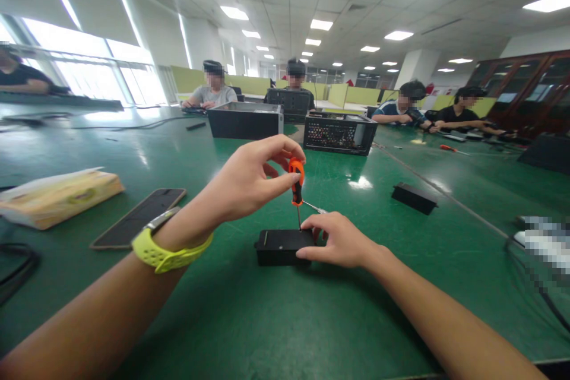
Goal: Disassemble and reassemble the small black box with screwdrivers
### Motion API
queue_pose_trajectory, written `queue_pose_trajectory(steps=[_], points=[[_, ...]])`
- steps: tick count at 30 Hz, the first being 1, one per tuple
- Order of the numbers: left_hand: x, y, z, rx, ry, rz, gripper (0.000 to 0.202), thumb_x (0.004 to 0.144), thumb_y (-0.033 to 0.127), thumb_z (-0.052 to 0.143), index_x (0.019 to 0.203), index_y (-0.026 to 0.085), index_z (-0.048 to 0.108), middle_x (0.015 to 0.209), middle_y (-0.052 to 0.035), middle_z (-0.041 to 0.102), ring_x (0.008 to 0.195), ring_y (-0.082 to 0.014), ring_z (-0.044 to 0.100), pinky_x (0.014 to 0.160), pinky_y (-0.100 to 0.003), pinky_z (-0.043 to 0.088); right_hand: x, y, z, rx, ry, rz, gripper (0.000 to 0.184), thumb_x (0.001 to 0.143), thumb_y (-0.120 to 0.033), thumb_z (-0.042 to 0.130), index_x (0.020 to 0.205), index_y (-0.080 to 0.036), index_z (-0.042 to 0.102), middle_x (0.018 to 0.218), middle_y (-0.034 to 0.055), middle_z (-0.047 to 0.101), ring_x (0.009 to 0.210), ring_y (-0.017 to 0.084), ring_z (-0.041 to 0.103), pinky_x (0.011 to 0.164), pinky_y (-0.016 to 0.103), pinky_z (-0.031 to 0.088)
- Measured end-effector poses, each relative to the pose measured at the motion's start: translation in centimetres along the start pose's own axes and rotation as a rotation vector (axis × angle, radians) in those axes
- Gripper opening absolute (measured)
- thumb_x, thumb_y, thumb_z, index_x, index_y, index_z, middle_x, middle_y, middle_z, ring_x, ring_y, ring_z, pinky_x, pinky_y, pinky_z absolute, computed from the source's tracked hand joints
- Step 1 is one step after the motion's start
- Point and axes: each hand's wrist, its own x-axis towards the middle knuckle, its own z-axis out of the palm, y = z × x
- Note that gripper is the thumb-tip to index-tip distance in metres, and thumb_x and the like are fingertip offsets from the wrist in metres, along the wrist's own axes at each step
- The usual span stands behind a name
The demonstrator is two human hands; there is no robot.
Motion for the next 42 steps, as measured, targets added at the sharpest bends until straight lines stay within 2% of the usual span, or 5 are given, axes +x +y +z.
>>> queue_pose_trajectory(steps=[8, 15, 29, 36, 42], points=[[0.1, 0.0, 0.2, -0.074, 0.031, 0.001, 0.018, 0.074, 0.008, 0.059, 0.089, 0.017, 0.065, 0.094, -0.0022, 0.066, 0.083, -0.0128, 0.063, 0.076, -0.025, 0.054, 0.0, 0.1, 0.0, 0.000, -0.004, -0.005, 0.039, 0.076, -0.047, 0.071, 0.099, -0.015, 0.066, 0.089, 0.0054, 0.070, 0.074, 0.018, 0.063, 0.069, 0.029, 0.048], [-0.1, 0.0, 0.5, -0.040, 0.062, -0.012, 0.008, 0.077, 0.022, 0.064, 0.083, 0.016, 0.061, 0.076, 0.0005, 0.063, 0.070, -0.0115, 0.059, 0.066, -0.024, 0.050, 0.1, 0.1, 0.1, -0.006, -0.005, 0.004, 0.039, 0.077, -0.047, 0.071, 0.100, -0.016, 0.066, 0.089, 0.0053, 0.070, 0.074, 0.018, 0.064, 0.069, 0.029, 0.048], [-0.3, -0.2, 1.2, -0.061, 0.074, -0.016, 0.022, 0.079, 0.013, 0.052, 0.096, 0.018, 0.065, 0.088, -0.0013, 0.068, 0.077, -0.0134, 0.062, 0.071, -0.025, 0.051, 0.2, 0.0, 0.2, -0.013, -0.001, -0.002, 0.039, 0.076, -0.048, 0.071, 0.099, -0.016, 0.066, 0.087, 0.0046, 0.070, 0.072, 0.017, 0.063, 0.068, 0.028, 0.049], [-0.2, -0.2, 1.4, -0.085, 0.061, -0.038, 0.027, 0.076, 0.009, 0.044, 0.092, 0.016, 0.064, 0.085, -0.0023, 0.068, 0.072, -0.0134, 0.061, 0.066, -0.025, 0.050, 0.2, 0.0, 0.3, -0.006, -0.004, -0.007, 0.039, 0.077, -0.048, 0.070, 0.100, -0.016, 0.066, 0.087, 0.0043, 0.069, 0.074, 0.017, 0.063, 0.068, 0.027, 0.048], [-0.2, -0.2, 1.5, -0.079, 0.072, -0.005, 0.027, 0.076, 0.006, 0.041, 0.088, 0.016, 0.063, 0.096, -0.0036, 0.068, 0.078, -0.0139, 0.062, 0.070, -0.026, 0.050, 0.2, 0.0, 0.2, 0.001, -0.005, 0.001, 0.039, 0.076, -0.046, 0.071, 0.099, -0.016, 0.066, 0.087, 0.0039, 0.069, 0.073, 0.017, 0.063, 0.068, 0.028, 0.048]])
